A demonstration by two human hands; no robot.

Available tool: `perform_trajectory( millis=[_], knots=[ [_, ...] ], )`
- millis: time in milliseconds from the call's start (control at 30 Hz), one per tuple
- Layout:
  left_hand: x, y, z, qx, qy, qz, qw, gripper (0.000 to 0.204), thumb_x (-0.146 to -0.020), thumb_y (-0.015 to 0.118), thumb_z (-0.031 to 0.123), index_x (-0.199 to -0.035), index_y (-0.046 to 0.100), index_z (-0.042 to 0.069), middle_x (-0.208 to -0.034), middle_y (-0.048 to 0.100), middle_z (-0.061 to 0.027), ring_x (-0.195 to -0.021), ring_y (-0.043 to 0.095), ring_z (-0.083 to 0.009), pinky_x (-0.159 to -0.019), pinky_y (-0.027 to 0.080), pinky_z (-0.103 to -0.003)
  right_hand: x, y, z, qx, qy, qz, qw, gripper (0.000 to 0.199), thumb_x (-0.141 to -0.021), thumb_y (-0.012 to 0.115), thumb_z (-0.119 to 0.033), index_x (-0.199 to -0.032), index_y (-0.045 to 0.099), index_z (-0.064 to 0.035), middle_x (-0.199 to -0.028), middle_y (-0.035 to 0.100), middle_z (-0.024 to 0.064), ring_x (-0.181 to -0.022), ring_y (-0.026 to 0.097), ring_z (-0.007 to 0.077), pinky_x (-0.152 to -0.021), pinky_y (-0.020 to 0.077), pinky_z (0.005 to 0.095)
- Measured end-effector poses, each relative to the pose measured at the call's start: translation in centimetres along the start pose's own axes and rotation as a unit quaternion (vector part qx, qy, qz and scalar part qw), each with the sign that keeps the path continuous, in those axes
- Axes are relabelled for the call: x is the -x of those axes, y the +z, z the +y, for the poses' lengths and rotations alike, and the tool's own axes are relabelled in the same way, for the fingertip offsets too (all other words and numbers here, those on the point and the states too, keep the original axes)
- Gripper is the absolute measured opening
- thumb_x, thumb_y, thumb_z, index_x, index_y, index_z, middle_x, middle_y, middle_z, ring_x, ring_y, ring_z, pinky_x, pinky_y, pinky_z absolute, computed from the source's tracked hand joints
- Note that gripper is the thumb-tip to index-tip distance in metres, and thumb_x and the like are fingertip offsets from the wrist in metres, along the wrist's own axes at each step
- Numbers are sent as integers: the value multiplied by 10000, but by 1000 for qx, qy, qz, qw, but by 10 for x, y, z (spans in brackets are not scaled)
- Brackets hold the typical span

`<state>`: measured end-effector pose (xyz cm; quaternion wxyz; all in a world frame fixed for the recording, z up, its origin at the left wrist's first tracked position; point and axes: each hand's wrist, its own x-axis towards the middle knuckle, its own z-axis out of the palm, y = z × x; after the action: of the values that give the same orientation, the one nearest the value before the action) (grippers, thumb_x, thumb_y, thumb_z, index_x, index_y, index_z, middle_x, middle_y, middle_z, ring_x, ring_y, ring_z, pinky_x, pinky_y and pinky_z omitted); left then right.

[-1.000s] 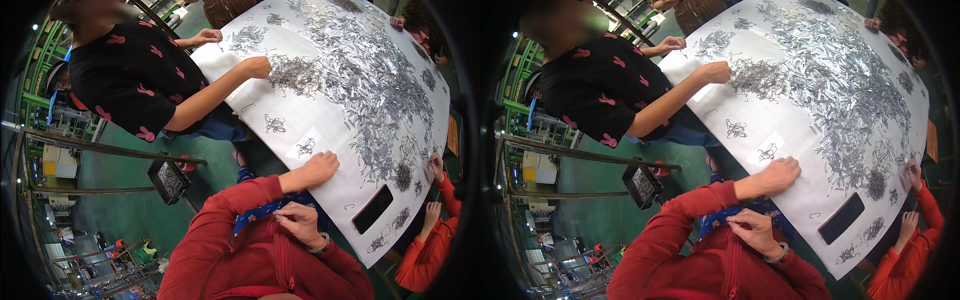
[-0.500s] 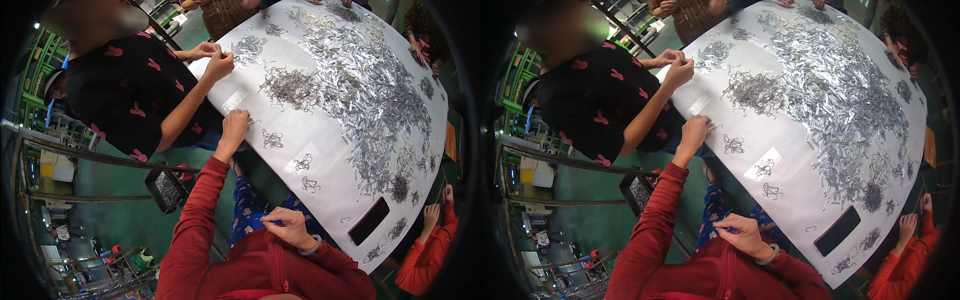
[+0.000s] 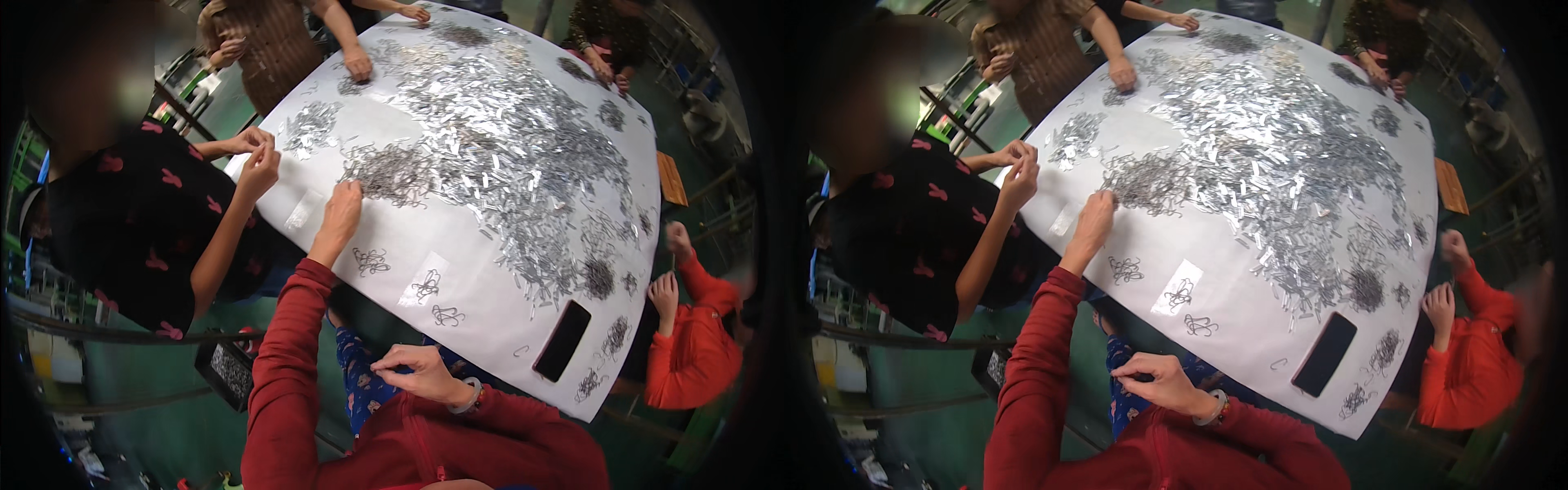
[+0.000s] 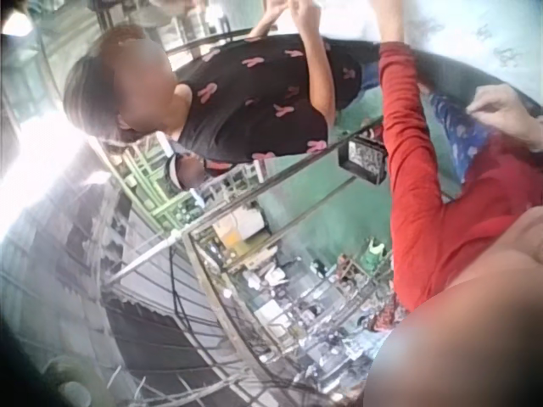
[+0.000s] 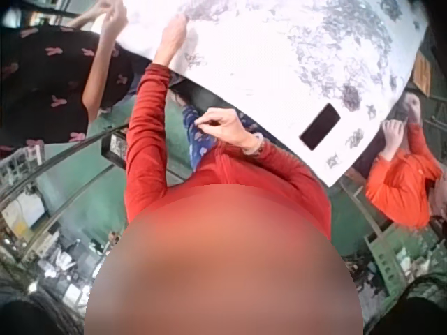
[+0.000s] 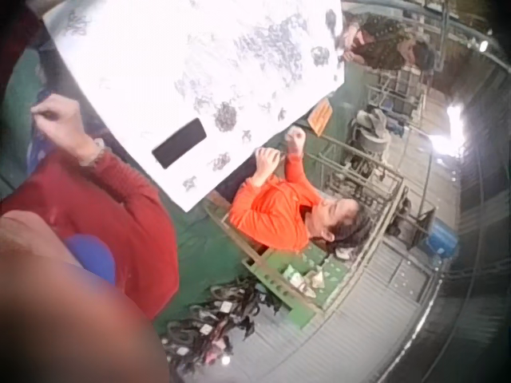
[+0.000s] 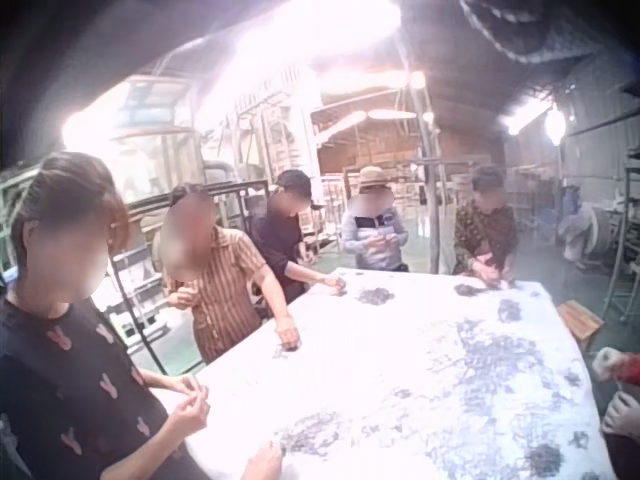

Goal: The person repeatedly picks small metal hooks and wire pieces from a white table, links them together by hand, and hangs the assembled units onto a nearby hanging rack. The process is repeated continuously with other workers also handling similar items.

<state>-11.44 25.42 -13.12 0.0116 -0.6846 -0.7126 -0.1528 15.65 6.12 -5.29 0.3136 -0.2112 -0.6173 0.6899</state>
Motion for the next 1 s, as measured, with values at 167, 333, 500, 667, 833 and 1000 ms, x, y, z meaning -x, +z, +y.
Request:
perform_trajectory(
  millis=[167,333,500,667,833,1000],
  knots=[
    [11,-8,-19,15,-45,15,999,73,-864,559,44,-917,578,-4,-932,622,-181,-914,605,-340,-774,504,-433,-5,2,1,32,-7,29,999,167,-810,661,21,-969,711,4,-846,662,63,-741,623,105,-659,483,232],
    [65,-41,4,319,-115,34,940,130,-920,576,92,-969,626,-18,-781,653,-97,-655,625,-161,-630,516,-293,-2,0,6,-35,47,67,996,163,-824,647,57,-967,718,22,-859,674,57,-797,636,98,-695,491,209],
    [168,-112,73,491,-104,110,858,141,-898,586,99,-920,639,-29,-791,664,-75,-726,665,-130,-664,528,-275,-7,1,-1,42,26,98,994,155,-814,669,35,-957,723,14,-856,686,73,-722,643,126,-661,511,226],
    [238,-154,120,504,-22,119,855,92,-885,606,59,-955,598,0,-902,585,-79,-845,591,-156,-753,479,-295,-16,13,-16,46,62,142,987,130,-817,672,75,-942,704,56,-804,677,58,-705,630,107,-665,502,213],
    [248,-155,129,441,-33,162,882,104,-865,620,75,-934,573,13,-991,551,-116,-1004,525,-289,-865,437,-369,-14,20,-20,-9,23,130,991,113,-822,667,76,-925,696,40,-841,671,57,-761,609,106,-707,484,219],
    [247,-153,134,436,-56,207,874,95,-874,595,75,-936,575,6,-927,575,-127,-925,552,-313,-816,449,-385,-18,20,-16,62,-51,105,991,144,-813,656,102,-928,702,30,-824,662,52,-759,607,112,-696,484,226]
  ],
)
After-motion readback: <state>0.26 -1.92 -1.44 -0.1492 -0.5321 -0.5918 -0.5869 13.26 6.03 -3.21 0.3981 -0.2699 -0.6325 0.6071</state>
